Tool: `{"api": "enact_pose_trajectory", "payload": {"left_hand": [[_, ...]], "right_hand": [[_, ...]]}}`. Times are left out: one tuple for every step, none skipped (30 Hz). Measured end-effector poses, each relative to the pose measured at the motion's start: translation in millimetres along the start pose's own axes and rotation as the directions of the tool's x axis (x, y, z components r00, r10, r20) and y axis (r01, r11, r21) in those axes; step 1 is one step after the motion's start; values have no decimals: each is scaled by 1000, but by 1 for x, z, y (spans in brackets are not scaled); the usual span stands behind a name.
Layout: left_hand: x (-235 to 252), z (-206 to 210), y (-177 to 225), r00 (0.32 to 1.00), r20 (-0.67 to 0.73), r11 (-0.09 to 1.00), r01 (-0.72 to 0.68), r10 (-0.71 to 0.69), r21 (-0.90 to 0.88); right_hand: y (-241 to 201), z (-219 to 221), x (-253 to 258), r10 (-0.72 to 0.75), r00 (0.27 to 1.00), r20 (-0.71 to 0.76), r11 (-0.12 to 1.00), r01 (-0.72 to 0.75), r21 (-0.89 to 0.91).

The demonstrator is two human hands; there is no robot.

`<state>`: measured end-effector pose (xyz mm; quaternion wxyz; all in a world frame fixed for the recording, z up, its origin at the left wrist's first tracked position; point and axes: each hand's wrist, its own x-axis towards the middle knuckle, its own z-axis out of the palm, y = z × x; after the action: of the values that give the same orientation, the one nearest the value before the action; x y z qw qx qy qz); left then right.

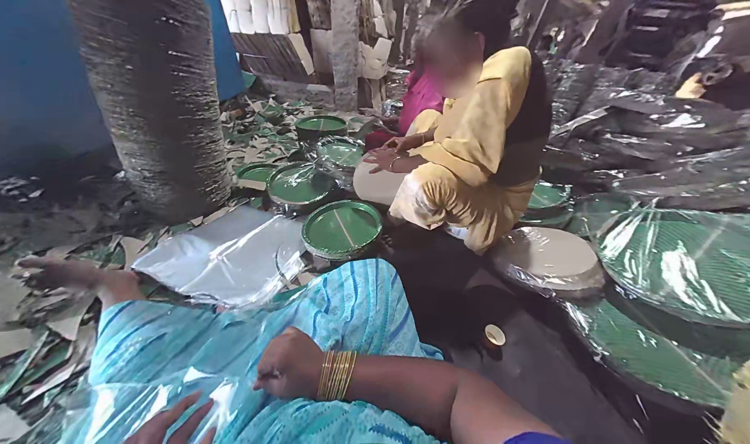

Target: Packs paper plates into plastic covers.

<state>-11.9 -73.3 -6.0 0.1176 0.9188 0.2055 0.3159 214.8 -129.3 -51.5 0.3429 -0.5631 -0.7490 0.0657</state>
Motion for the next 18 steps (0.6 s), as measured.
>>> {"api": "enact_pose_trajectory", "payload": {"left_hand": [[2, -3, 12, 1000, -8, 998, -28, 28, -63], [3, -4, 23, 999, 15, 990, -41, 43, -132], [2, -5, 30, 995, 88, 980, -23, 41, -197], [2, -5, 36, 983, 183, 976, 26, 15, -217], [3, -5, 41, 957, 288, 977, 99, -41, -191], [5, -6, 45, 919, 377, 974, 182, -118, -138], [7, -6, 45, 878, 433, 962, 261, -201, -83], [8, -4, 42, 856, 439, 944, 325, -271, -51], [7, -1, 37, 850, 412, 925, 378, -329, -40], [4, 4, 31, 844, 386, 909, 416, -372, -35], [0, 7, 26, 826, 386, 891, 453, -411, -22], [-2, 10, 23, 807, 392, 876, 483, -441, -9], [-3, 11, 21, 805, 375, 870, 494, -459, 5], [-3, 12, 19, 814, 342, 870, 492, -469, 21], [-4, 14, 17, 832, 302, 878, 476, -465, 40], [-4, 16, 15, 861, 250, 895, 441, -443, 65], [-5, 18, 14, 889, 202, 911, 400, -412, 98], [-6, 20, 14, 912, 166, 924, 354, -375, 144]], "right_hand": [[-2, 0, 3, 9, 1000, 1, 1000, -9, 7], [-5, 0, 6, 18, 1000, -3, 1000, -18, 22], [-8, 0, 8, 20, 1000, -20, 999, -19, 39], [-12, -1, 10, 16, 999, -46, 998, -14, 53], [-15, -3, 11, 15, 997, -69, 998, -10, 66], [-17, -4, 11, 13, 996, -93, 997, -7, 71], [-17, -6, 10, 7, 993, -118, 998, 1, 69], [-18, -6, 10, 0, 990, -140, 997, 10, 72], [-19, -5, 9, -9, 988, -152, 997, 21, 80], [-20, -4, 7, -11, 989, -145, 994, 26, 102], [-21, -1, 4, -7, 992, -125, 990, 24, 136], [-21, 2, 2, -6, 995, -100, 985, 23, 174], [-19, 4, 2, -11, 997, -79, 979, 27, 204], [-17, 7, 2, -16, 997, -70, 974, 31, 224], [-15, 10, 3, -16, 997, -72, 971, 33, 239], [-14, 12, 3, -18, 996, -83, 969, 37, 242], [-13, 13, 4, -12, 995, -99, 968, 36, 248], [-14, 12, 4, 3, 994, -113, 967, 26, 253]]}}
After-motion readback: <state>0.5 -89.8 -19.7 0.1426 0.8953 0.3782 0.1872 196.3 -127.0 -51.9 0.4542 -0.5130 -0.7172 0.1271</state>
